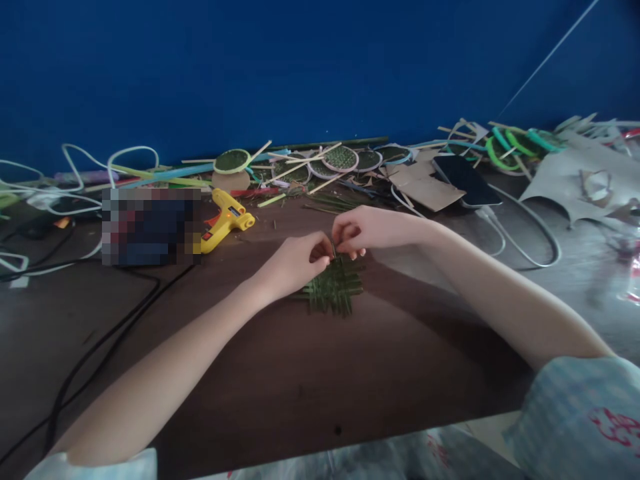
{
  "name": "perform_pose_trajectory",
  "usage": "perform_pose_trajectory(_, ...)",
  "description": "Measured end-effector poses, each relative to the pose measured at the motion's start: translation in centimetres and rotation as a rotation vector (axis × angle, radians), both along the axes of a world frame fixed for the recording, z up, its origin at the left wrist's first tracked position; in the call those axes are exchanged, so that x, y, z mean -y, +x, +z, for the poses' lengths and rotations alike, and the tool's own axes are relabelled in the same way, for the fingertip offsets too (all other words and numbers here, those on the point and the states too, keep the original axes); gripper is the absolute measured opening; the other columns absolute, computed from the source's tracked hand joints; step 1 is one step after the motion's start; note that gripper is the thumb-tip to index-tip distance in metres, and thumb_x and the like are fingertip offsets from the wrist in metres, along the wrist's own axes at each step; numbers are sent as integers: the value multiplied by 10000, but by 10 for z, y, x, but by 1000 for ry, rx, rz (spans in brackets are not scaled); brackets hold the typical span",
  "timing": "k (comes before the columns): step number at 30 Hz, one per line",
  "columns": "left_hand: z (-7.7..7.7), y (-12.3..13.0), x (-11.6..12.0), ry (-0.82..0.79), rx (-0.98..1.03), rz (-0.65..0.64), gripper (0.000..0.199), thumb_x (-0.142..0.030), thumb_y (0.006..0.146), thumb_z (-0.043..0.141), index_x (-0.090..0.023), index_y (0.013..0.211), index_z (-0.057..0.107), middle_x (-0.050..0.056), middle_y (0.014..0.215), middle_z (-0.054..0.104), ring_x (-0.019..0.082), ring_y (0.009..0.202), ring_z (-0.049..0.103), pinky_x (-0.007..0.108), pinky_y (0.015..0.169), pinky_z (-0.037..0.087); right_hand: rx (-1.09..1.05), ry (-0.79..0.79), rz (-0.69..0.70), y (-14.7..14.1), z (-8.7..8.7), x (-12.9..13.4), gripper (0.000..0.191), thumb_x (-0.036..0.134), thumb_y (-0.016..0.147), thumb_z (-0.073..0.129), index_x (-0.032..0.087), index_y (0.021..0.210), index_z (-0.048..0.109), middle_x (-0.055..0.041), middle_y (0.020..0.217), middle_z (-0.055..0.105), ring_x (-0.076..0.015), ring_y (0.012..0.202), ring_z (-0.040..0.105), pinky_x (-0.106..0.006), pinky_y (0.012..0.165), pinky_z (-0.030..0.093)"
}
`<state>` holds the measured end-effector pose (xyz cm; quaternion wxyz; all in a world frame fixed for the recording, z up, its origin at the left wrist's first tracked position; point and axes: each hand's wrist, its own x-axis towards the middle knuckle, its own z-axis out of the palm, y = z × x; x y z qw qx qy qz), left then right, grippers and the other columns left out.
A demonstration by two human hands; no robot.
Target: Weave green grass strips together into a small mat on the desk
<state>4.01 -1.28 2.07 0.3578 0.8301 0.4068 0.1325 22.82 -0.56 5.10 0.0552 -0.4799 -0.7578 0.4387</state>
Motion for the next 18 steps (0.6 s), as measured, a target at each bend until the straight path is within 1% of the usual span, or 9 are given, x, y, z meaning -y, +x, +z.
perform_pose_trajectory(2,-1,1,1,14,-15,2,67,-234,763,534,-202,805,576,-19,783,656,143,751,604,259,686,421,-79,25,-1,-3,2,3,66,144,724,542,164,783,520,-25,659,641,-116,605,590,-233,562,447)
perform_pose_trajectory(4,-1,3,2,6,-1,-5,96,-269,765,555,-202,827,587,-20,795,659,145,740,602,263,684,417,-154,69,-12,-5,2,5,82,149,742,533,175,811,496,-26,705,657,-122,641,608,-241,586,456)
perform_pose_trajectory(7,-1,5,3,-9,32,1,131,-301,784,549,-193,832,603,-8,825,666,150,756,603,265,692,416,-211,132,-14,-6,2,8,106,173,758,534,185,848,479,-17,720,667,-124,661,622,-251,614,460)
perform_pose_trajectory(13,-1,5,3,55,3,3,128,-250,802,508,-173,792,610,-2,763,651,141,695,582,259,652,396,-219,200,-7,-5,2,7,103,243,760,555,173,831,529,-18,711,670,-129,673,629,-272,655,464)
perform_pose_trajectory(16,-2,5,3,84,-13,8,138,-234,802,486,-174,792,610,-5,742,645,137,671,569,254,632,385,-255,180,-26,-4,2,6,137,301,785,531,170,827,539,-32,727,674,-132,683,626,-276,649,462)
perform_pose_trajectory(18,-2,5,3,85,-11,12,145,-234,801,481,-179,793,615,-6,742,645,133,670,565,249,629,383,-260,174,-56,-2,2,4,151,306,812,486,167,827,541,-39,732,667,-130,681,616,-278,645,455)
